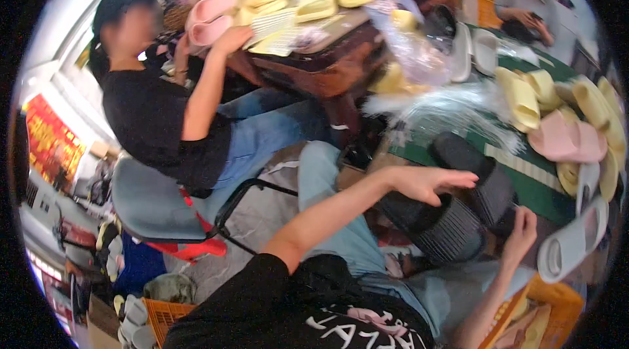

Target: The person pairs slide sandals by threading and securing plastic tag fasteners through each pair by hand.

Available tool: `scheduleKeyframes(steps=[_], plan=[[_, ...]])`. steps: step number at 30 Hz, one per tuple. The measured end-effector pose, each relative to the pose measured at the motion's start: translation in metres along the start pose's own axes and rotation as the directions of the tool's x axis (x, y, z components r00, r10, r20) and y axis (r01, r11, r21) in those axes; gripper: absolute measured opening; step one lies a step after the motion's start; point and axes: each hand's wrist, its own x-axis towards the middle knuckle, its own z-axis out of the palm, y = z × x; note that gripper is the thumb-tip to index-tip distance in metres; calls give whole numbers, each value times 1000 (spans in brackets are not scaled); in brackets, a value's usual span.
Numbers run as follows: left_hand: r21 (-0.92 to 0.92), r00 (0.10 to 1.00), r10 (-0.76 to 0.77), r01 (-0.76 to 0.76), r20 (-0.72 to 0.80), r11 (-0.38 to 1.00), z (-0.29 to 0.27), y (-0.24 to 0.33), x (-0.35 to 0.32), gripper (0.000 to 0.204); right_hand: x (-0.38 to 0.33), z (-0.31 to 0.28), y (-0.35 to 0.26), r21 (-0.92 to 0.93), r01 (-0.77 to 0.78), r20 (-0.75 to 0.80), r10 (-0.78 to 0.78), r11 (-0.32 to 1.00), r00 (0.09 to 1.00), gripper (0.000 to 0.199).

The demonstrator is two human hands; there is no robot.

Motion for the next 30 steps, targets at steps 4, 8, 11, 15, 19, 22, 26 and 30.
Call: scheduleKeyframes(steps=[4,8,11,15,19,22,26,30], plan=[[506,960,69,82,-272,859,17,-10,8,89,8,-2,21,115,-155,84,146,981,986,19],[744,846,193,301,-497,596,31,-36,27,57,18,15,0,222,-308,122,287,925,950,17],[792,721,404,332,-563,512,29,-36,43,22,35,8,17,365,-301,149,264,881,953,18],[743,623,448,356,-641,567,28,-44,47,18,56,-1,13,17,-23,-4,23,1000,1000,23],[698,671,294,473,-681,537,34,-12,35,24,60,-6,8,-84,88,-11,-89,993,996,22],[717,498,515,480,-697,506,32,9,52,29,56,3,-4,-83,130,-8,-131,988,991,20],[728,530,557,183,-639,661,42,13,88,19,42,9,-16,-68,144,127,-135,987,983,13],[650,654,440,106,-616,753,47,2,100,16,26,18,-43,13,214,248,-210,977,946,11]])
